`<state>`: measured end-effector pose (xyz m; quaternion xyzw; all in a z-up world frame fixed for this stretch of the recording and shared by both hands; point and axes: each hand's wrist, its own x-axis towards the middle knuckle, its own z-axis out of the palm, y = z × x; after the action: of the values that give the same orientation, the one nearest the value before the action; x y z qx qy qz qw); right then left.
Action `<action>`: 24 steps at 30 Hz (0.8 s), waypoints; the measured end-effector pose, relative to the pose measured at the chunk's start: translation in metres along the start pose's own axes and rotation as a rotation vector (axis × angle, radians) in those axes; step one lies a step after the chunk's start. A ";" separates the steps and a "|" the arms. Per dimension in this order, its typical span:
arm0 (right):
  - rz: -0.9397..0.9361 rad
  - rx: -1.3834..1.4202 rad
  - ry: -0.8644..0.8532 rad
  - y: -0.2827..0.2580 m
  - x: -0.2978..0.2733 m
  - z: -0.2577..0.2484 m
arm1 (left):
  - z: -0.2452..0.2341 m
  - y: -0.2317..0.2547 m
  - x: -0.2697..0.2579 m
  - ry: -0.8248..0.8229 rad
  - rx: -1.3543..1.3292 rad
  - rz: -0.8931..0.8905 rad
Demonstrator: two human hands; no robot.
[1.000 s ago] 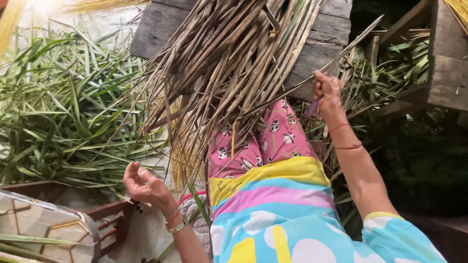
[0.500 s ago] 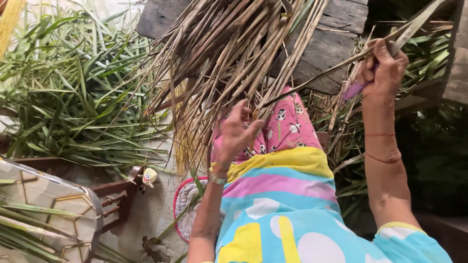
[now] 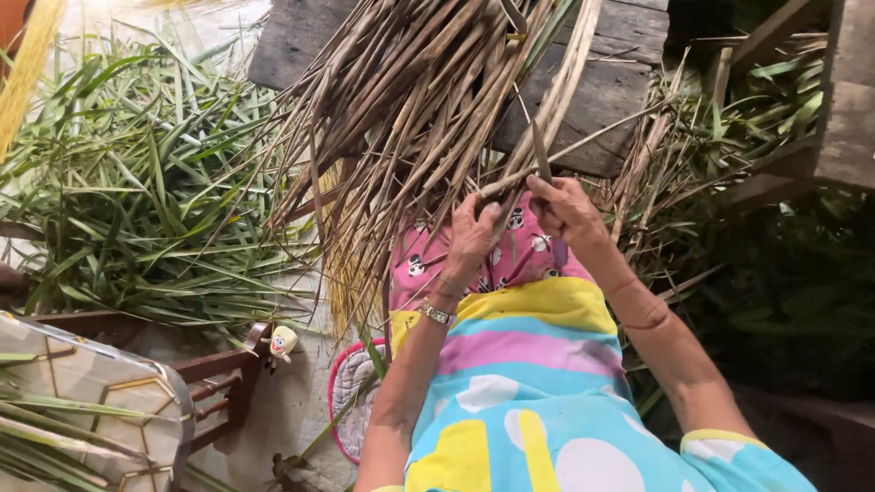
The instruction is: Stripping fibers from dried palm fronds using hands and a small knife.
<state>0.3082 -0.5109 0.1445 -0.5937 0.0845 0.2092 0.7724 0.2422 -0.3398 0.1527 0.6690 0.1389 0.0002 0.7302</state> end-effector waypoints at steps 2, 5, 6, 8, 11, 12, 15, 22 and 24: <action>-0.022 0.069 0.070 0.006 0.006 0.004 | 0.005 -0.010 0.008 0.000 -0.037 0.000; -0.006 0.085 0.125 0.008 0.008 0.006 | 0.006 0.011 0.000 -0.010 -0.086 -0.072; -0.005 0.083 0.128 0.007 0.009 0.005 | 0.009 0.007 0.002 -0.012 -0.089 -0.073; -0.011 0.174 0.166 0.007 0.010 0.007 | 0.012 0.000 0.005 0.044 -0.140 -0.090; -0.096 0.206 0.250 0.004 0.001 0.003 | 0.011 -0.020 0.030 0.078 -0.210 -0.139; -0.094 0.204 0.249 0.002 -0.006 0.002 | 0.011 -0.013 0.029 0.081 -0.213 -0.141; -0.182 0.198 0.315 -0.003 -0.025 -0.002 | 0.014 0.009 0.023 0.135 -0.293 -0.164; -0.388 0.204 0.489 -0.016 -0.055 -0.004 | 0.036 0.026 0.025 0.264 -0.551 -0.175; -0.409 0.219 0.503 -0.022 -0.061 -0.004 | 0.041 0.026 0.027 0.288 -0.585 -0.167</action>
<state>0.2633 -0.5326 0.1862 -0.5449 0.1734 -0.1134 0.8125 0.2818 -0.3720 0.1756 0.4105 0.2889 0.0750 0.8616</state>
